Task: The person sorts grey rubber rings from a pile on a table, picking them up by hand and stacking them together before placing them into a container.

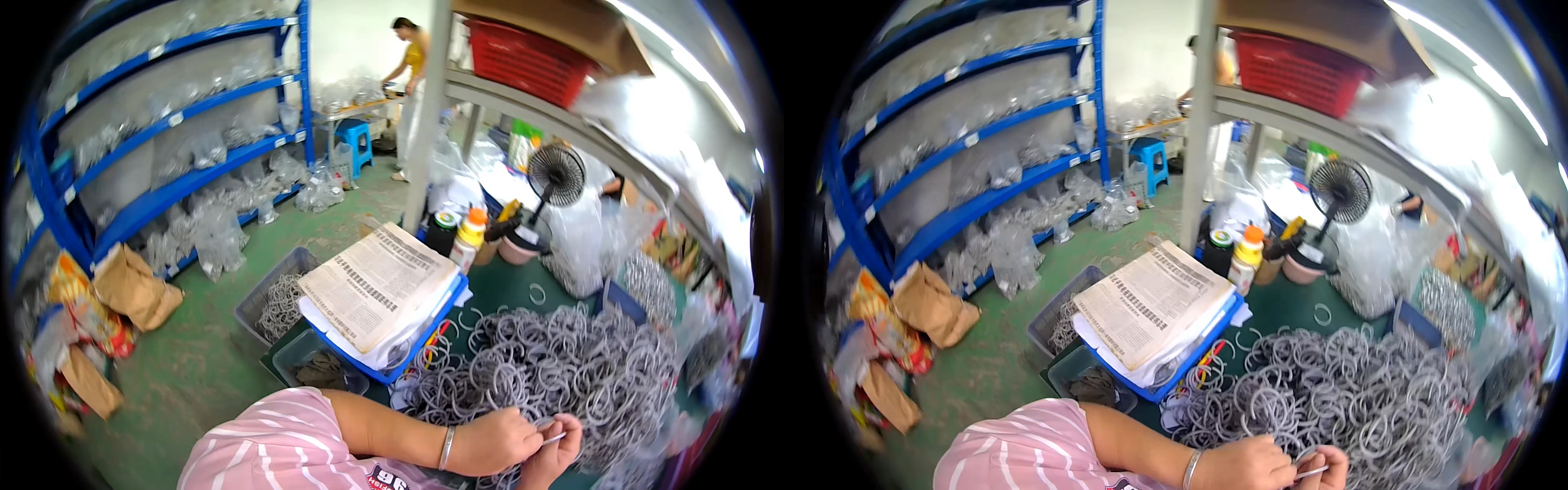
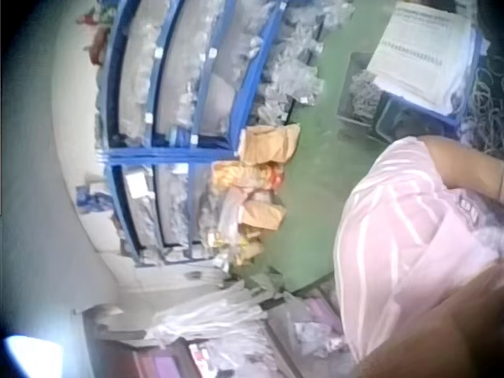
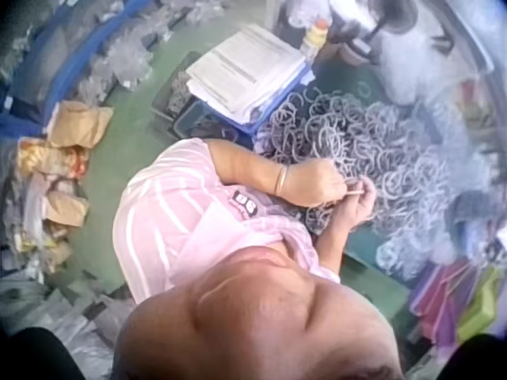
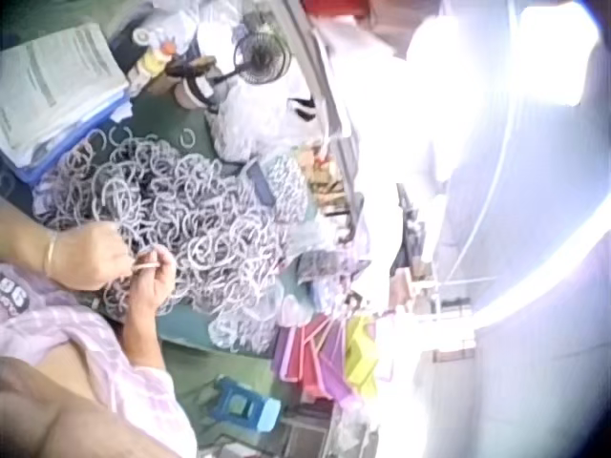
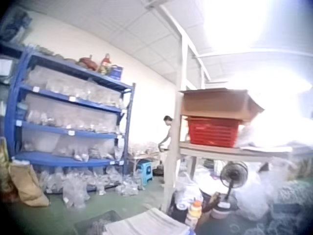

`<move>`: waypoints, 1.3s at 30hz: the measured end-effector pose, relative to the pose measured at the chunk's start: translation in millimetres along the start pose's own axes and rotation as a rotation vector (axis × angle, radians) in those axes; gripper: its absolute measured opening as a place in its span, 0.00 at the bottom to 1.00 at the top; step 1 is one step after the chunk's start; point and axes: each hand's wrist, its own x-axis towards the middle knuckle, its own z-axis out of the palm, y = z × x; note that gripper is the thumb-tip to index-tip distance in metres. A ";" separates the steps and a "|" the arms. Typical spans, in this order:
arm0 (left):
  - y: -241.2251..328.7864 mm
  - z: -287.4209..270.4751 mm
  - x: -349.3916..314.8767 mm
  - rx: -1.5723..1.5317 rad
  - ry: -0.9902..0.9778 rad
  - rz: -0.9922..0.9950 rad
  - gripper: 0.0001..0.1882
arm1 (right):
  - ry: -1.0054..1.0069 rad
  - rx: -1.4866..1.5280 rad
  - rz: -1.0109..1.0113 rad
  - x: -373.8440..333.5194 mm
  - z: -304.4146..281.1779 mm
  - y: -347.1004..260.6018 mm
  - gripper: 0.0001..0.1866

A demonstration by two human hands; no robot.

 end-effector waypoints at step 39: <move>-56.4 -29.9 26.9 -0.352 0.368 -0.200 0.07 | -0.150 -0.131 0.109 36.0 47.8 -27.6 0.07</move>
